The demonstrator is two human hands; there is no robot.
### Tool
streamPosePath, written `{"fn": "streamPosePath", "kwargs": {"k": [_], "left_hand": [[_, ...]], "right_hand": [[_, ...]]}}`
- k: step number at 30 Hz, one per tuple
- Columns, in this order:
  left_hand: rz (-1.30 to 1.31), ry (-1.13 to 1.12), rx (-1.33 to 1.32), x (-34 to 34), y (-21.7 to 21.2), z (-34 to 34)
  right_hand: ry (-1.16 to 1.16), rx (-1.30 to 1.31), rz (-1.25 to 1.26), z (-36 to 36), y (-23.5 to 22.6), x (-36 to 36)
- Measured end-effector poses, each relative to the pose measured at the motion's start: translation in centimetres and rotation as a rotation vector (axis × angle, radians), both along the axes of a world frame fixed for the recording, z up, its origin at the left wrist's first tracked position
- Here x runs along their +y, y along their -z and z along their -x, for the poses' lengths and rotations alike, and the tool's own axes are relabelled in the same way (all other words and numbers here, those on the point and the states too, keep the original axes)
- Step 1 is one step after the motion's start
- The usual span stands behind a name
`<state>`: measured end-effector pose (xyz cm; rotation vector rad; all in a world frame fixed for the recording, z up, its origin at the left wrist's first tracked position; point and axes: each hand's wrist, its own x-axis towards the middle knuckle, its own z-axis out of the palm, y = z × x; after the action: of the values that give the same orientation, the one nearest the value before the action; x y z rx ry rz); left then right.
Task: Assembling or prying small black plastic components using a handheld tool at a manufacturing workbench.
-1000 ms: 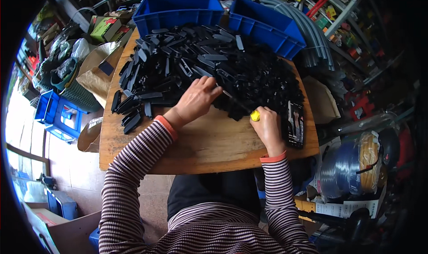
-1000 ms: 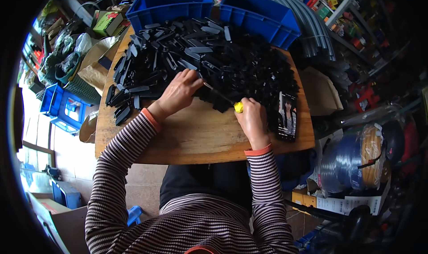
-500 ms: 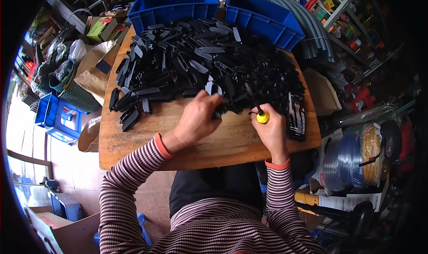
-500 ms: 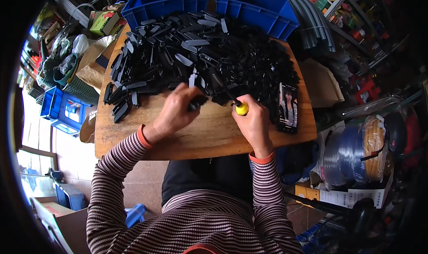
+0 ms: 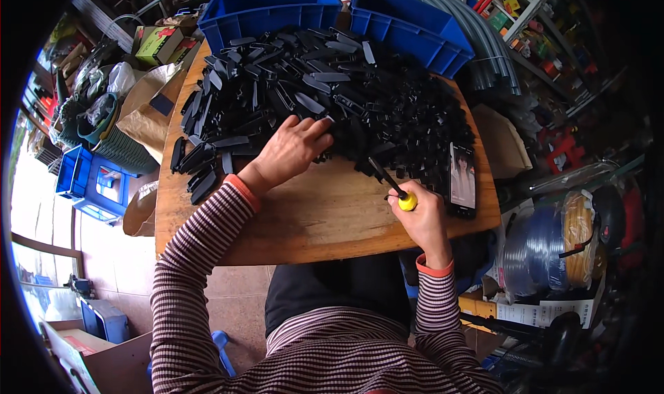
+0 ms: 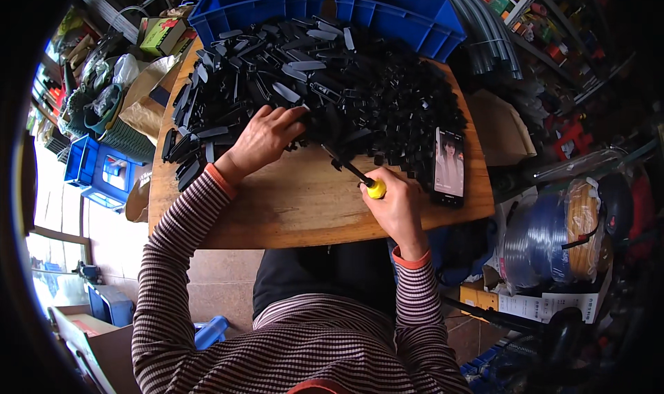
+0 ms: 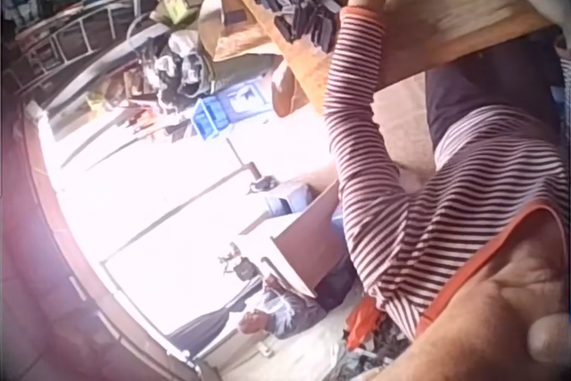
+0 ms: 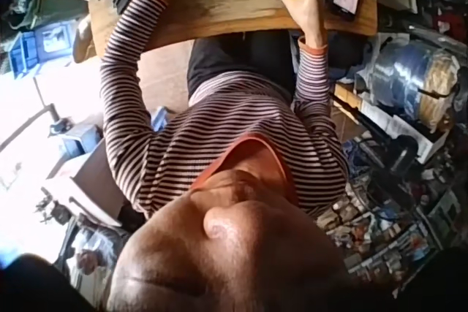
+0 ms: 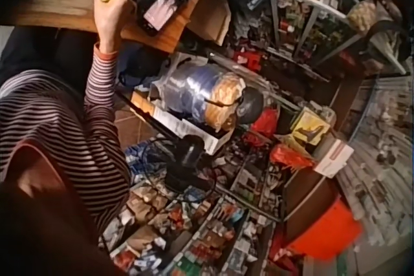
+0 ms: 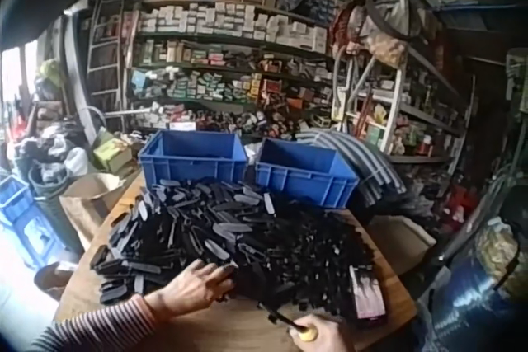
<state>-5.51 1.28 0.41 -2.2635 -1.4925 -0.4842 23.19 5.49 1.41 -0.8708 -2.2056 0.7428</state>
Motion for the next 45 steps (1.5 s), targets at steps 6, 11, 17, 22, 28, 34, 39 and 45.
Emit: {"fn": "streamPosePath", "kwargs": {"k": [6, 11, 17, 22, 28, 34, 39, 45], "left_hand": [[0.085, 0.007, -0.196, -1.4, -1.2, -3.0], [0.538, 0.118, -0.814, -2.3, -0.9, -4.8], [0.305, -0.246, -0.568, -1.1, 1.3, -3.7], [0.281, -0.097, -0.709, -2.5, 0.5, -2.8], [0.275, 0.336, -0.339, -4.2, 0.6, -3.5], [0.137, 0.234, -0.121, -6.1, 1.4, -7.5], [0.093, 0.206, -0.122, -6.0, 1.6, -7.9], [0.115, 0.181, -0.114, -6.3, 1.6, -8.4]], "right_hand": [[0.035, -0.018, -0.005, -0.3, -0.4, 0.3], [-0.025, 0.008, 0.038, 0.8, -0.6, -0.3], [-0.044, -0.011, 0.036, 0.9, -0.9, -0.3], [-0.009, -0.005, 0.046, 0.6, -0.7, 0.1], [0.020, 0.071, 0.067, 2.2, -0.9, 0.0], [-0.087, -0.003, -0.085, 4.8, -0.8, 0.2], [-0.083, -0.040, -0.175, 4.9, -0.2, 0.2], [-0.084, -0.052, -0.159, 5.1, -0.4, 0.2]]}}
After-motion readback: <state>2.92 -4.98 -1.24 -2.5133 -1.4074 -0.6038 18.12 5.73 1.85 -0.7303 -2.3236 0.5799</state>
